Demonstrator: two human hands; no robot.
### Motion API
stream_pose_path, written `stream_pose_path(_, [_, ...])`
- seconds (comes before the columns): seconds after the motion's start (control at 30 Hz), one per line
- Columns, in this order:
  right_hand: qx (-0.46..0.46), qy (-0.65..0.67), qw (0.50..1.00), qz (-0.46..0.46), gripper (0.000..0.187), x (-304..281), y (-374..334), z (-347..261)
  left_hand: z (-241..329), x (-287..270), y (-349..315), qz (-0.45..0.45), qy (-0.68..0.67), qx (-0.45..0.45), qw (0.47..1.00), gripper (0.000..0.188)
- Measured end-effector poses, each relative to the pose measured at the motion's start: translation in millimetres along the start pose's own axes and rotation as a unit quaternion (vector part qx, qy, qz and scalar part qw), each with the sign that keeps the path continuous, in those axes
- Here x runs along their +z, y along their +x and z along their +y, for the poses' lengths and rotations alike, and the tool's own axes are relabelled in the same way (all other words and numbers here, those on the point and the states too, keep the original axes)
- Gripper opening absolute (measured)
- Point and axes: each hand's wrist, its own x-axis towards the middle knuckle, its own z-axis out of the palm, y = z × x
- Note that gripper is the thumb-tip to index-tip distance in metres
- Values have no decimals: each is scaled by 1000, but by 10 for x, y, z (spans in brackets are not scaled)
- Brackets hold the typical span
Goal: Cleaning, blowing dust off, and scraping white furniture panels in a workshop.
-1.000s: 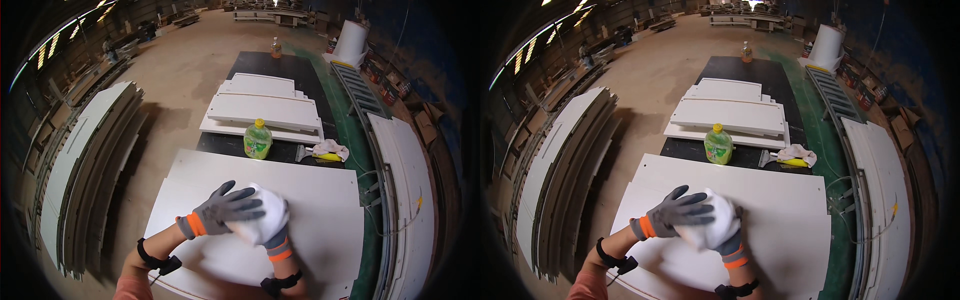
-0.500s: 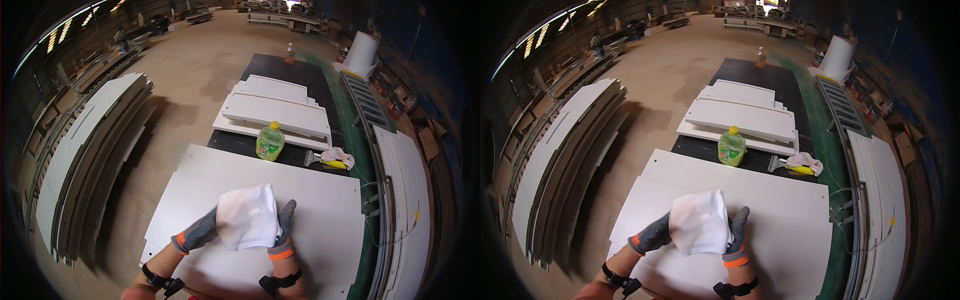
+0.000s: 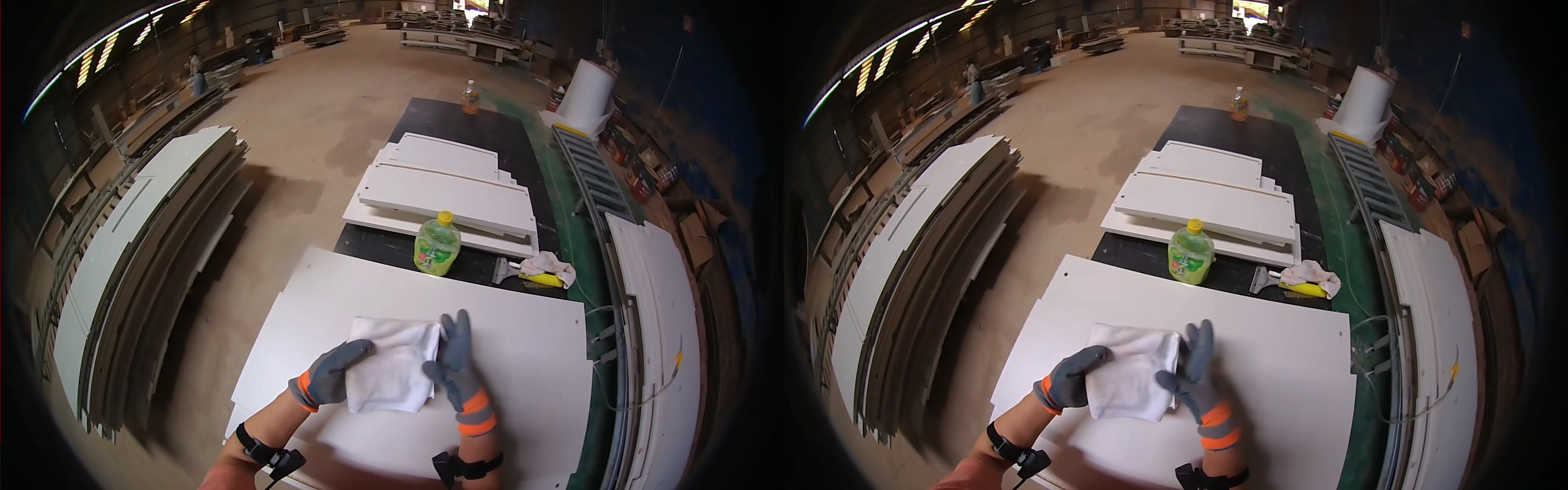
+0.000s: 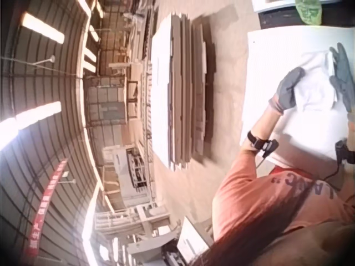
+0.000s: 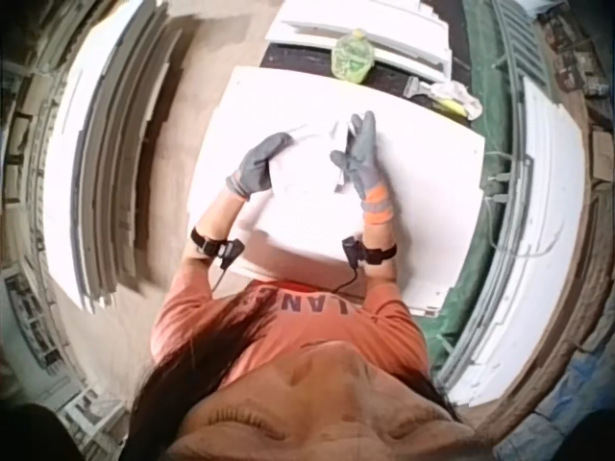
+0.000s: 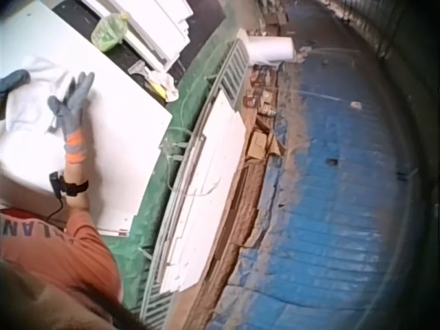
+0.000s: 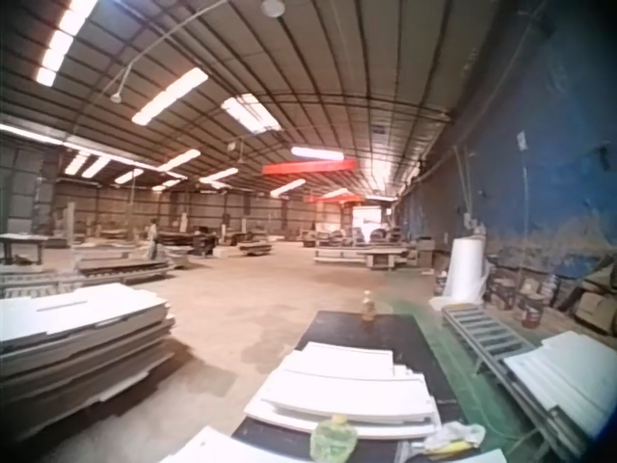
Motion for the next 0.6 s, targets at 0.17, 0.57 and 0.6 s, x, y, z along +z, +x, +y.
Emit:
stream_pose_path(0.17, [192, 89, 973, -88, 77, 34, 89, 15, -48, 47, 290, -40, -97, -85, 991, 55])
stream_pose_path(0.57, [52, 225, 953, 197, 59, -781, 497, 172, 116, -790, 1861, 145, 318, 125, 929, 87])
stream_pose_path(0.6, [44, 217, 955, 196, 60, -825, 486, 240, 125, -768, 2059, 113, 314, 140, 932, 91])
